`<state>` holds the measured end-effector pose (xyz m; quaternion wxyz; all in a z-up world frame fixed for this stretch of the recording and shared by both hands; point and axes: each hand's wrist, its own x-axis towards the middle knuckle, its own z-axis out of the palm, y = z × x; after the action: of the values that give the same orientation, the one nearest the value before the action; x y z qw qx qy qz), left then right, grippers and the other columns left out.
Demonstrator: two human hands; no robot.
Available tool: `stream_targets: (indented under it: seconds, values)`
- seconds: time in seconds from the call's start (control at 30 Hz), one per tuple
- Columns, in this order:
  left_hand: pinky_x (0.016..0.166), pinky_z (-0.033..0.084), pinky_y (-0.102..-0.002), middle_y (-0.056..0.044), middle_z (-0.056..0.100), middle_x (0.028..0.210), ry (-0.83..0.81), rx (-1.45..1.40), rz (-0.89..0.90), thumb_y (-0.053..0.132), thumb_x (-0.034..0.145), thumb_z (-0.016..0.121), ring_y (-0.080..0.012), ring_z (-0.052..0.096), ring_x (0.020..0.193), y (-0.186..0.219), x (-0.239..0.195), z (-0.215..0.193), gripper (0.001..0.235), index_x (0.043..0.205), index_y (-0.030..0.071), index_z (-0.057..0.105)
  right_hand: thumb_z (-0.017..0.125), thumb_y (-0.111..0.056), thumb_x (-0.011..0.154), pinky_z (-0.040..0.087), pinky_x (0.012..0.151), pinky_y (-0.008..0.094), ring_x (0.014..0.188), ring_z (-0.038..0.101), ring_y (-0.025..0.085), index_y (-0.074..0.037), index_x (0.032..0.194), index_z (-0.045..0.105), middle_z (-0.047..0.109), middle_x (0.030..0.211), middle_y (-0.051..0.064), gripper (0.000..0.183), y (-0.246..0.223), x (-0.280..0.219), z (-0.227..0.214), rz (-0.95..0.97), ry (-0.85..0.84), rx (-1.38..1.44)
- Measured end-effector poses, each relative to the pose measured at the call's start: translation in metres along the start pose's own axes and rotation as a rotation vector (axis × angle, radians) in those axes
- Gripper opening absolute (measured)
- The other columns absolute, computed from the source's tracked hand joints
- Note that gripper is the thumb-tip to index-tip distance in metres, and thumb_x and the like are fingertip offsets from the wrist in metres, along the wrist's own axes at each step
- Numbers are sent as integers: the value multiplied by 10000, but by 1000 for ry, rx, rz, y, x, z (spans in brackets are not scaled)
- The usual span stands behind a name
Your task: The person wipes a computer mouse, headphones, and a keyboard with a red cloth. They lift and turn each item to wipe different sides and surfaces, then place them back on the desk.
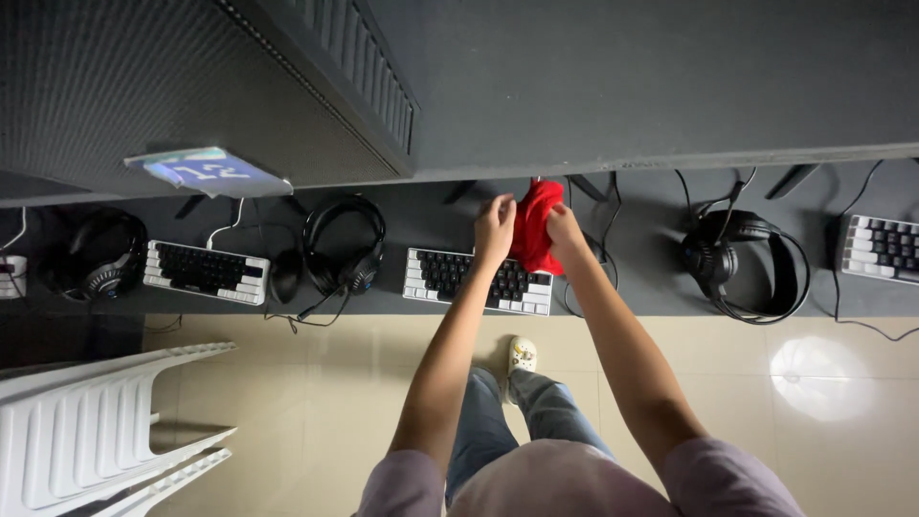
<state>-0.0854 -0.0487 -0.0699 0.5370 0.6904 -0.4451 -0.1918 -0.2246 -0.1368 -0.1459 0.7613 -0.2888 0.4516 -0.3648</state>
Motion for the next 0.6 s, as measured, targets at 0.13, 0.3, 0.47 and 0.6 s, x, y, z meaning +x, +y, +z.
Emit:
stream_targets:
  seconds: [0.13, 0.3, 0.47, 0.6]
  values:
    - [788, 586, -391, -165, 770, 986, -70, 35, -42, 278, 993, 673, -317, 753, 919, -24, 15, 24, 247, 1059, 54, 753, 532, -36, 1014, 549, 735, 325, 869, 668, 162, -10, 1099, 674, 715, 961, 60, 167, 12, -31, -6, -149, -30, -258]
    - [789, 604, -368, -139, 792, 950, -188, 24, -91, 293, 909, 756, -279, 784, 888, -16, 36, 34, 255, 993, 55, 787, 532, -5, 993, 533, 755, 285, 883, 647, 121, 3, 1063, 682, 720, 952, 48, 166, -17, -92, 16, -253, -63, -396]
    - [662, 528, -291, -26, 700, 809, -243, -714, -623, 239, 894, 845, -137, 629, 700, -61, 62, 58, 227, 883, 43, 731, 548, 16, 901, 538, 853, 305, 972, 679, 136, -38, 1155, 668, 751, 1025, 57, 286, -43, -123, 24, -359, -106, -664]
    - [652, 492, -240, 19, 699, 815, -223, -1010, -675, 209, 878, 832, -81, 612, 703, -26, 51, 31, 147, 887, 92, 744, 552, 34, 872, 548, 875, 330, 985, 707, 151, -17, 1149, 665, 761, 1023, 88, 304, -27, -96, -7, -440, -133, -835]
